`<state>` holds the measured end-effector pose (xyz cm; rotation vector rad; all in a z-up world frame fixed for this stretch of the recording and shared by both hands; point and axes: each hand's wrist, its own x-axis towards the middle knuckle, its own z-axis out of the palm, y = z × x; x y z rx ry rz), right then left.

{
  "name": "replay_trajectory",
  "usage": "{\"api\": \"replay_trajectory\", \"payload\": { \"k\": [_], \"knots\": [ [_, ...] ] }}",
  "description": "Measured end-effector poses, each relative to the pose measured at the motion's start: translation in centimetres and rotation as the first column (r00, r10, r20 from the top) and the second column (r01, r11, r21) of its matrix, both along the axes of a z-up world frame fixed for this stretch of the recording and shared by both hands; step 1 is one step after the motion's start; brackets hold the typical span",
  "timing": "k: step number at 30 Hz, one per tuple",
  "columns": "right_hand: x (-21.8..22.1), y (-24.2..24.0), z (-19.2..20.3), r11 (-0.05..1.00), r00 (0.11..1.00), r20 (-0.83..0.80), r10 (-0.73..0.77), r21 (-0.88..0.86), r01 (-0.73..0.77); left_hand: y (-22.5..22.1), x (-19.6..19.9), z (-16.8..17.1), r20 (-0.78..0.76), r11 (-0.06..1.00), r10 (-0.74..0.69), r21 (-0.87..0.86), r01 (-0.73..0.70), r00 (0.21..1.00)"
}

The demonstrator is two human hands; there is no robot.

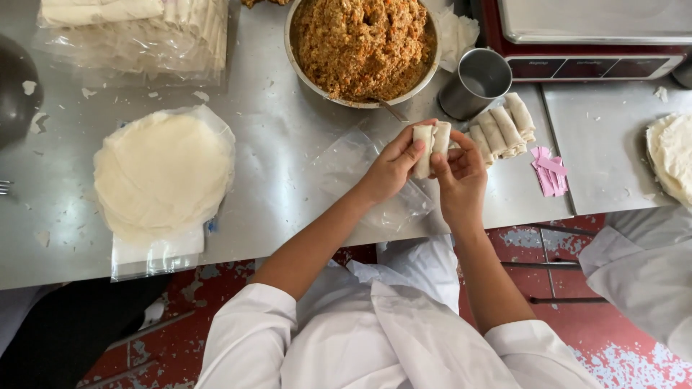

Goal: The person organizes food rolls on a table, places them into a clear plastic bag, and then prepares individual food wraps by placing a small amount of filling onto a wrap and rolling it.

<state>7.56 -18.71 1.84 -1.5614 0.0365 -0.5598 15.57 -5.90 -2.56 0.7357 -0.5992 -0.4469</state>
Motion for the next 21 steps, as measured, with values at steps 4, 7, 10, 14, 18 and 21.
{"api": "replay_trajectory", "payload": {
  "k": [4,7,10,14,18,21],
  "knots": [
    [0.0,-0.3,-2.0,0.994,0.995,0.090,0.032,-0.110,-0.022,-0.3,-0.3,1.1,0.080,0.997,0.071,0.008,-0.072,0.994],
    [-0.2,-0.1,-2.7,0.984,0.983,0.179,0.040,-0.177,-0.008,-0.2,-0.8,1.8,0.126,0.997,0.077,-0.001,-0.078,0.989],
    [-0.5,0.7,-2.9,0.970,0.970,0.240,0.031,-0.240,0.029,0.4,-1.9,3.4,0.164,0.995,0.094,0.024,-0.100,0.982],
    [-0.7,1.4,-2.9,0.891,0.968,0.249,-0.013,-0.436,0.124,0.5,-2.1,4.1,0.179,0.995,0.083,0.042,-0.092,0.980],
    [-0.9,1.7,-3.9,0.822,0.982,0.180,-0.051,-0.551,0.143,0.3,-2.2,2.7,0.227,0.988,0.095,0.095,-0.119,0.969],
    [-1.4,1.3,-1.0,0.755,0.992,0.129,-0.012,-0.649,0.094,0.9,-2.2,4.6,0.259,0.970,0.150,0.146,-0.192,0.954]
  ]
}}
